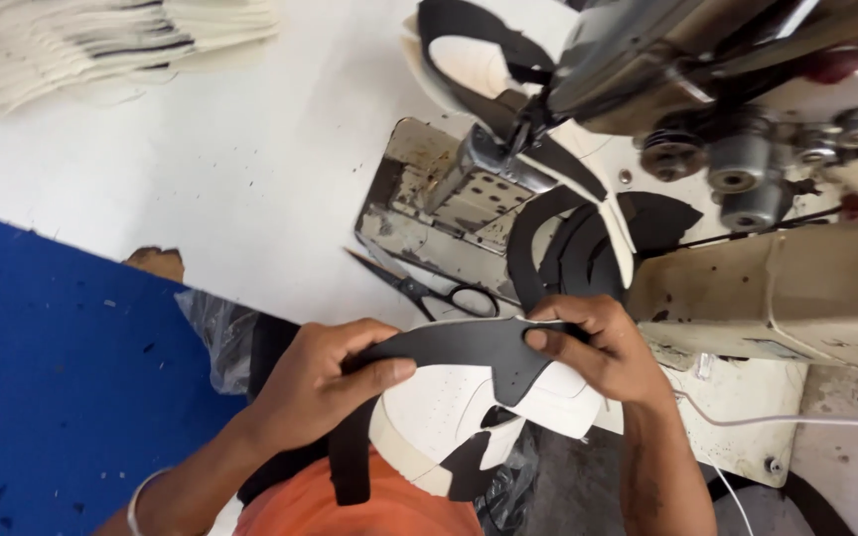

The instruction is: The person uses a sewing machine to stitch black straps onto white sandal soles. They repeatedly pick up a sole, align the strap, sew it in place, and then cut the thread with scissors before moving the finished item aside.

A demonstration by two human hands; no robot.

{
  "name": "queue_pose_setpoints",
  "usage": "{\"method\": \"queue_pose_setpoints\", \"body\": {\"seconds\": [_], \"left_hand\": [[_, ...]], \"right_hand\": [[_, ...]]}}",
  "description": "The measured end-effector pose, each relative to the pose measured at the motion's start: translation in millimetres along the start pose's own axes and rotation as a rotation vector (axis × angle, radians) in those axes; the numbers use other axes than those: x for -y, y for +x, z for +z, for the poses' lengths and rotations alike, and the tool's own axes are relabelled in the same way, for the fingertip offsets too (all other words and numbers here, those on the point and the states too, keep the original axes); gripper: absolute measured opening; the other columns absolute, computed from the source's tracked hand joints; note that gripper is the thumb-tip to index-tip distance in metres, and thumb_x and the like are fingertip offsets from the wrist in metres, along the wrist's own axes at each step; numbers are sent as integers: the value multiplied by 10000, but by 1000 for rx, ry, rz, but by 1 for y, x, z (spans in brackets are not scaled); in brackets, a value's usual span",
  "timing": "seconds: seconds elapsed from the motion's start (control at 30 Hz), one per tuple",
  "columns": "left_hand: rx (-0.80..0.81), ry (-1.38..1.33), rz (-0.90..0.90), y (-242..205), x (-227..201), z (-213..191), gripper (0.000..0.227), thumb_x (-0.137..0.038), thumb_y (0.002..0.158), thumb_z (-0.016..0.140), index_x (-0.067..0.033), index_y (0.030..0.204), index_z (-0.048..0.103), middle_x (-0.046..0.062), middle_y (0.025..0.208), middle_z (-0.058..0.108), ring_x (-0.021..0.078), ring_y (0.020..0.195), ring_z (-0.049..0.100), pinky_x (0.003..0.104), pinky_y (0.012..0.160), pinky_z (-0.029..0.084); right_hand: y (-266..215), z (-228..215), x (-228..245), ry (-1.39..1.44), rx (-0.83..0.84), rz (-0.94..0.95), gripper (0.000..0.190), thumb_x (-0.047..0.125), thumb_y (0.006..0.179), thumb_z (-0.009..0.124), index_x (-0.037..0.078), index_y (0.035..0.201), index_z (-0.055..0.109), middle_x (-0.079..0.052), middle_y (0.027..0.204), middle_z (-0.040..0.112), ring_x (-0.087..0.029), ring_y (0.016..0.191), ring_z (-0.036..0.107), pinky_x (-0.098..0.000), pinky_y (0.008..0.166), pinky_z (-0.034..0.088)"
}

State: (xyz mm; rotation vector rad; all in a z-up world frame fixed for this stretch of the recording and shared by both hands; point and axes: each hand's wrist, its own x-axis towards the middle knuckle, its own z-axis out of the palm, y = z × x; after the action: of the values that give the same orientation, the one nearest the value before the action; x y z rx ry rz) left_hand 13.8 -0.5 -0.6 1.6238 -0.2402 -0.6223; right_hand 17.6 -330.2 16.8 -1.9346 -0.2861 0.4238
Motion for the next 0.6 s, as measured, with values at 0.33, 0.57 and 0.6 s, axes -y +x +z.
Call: {"method": "queue_pose_setpoints", "body": {"seconds": [0.33, 0.57, 0.6], "left_hand": [[72, -437, -84, -2, 42, -5, 283, -245, 1018, 621, 0, 891, 683, -45, 708, 576, 27, 657, 505, 237, 604, 433], [76, -540, -77, -1, 52, -3, 288, -242, 1051, 594, 1, 898, 619, -51, 760, 528, 39, 726, 486, 249, 671, 431], [73, -405, -34, -1, 46, -6, 289, -252, 1056, 598, -2, 914, 623, -39, 747, 533, 42, 711, 482, 260, 641, 430]], "right_hand": [[11, 23, -29, 184, -29, 196, 126, 57, 904, 694, -51, 886, 757, -13, 648, 641, -65, 557, 479, -271, 485, 343], [14, 24, -34, 175, 1, 204, 123, 48, 929, 698, -50, 892, 763, -20, 670, 631, -62, 577, 473, -283, 497, 348], [14, 25, -30, 91, -17, 179, 113, 50, 906, 700, -40, 890, 766, -23, 656, 653, -69, 552, 493, -278, 482, 353]]}}
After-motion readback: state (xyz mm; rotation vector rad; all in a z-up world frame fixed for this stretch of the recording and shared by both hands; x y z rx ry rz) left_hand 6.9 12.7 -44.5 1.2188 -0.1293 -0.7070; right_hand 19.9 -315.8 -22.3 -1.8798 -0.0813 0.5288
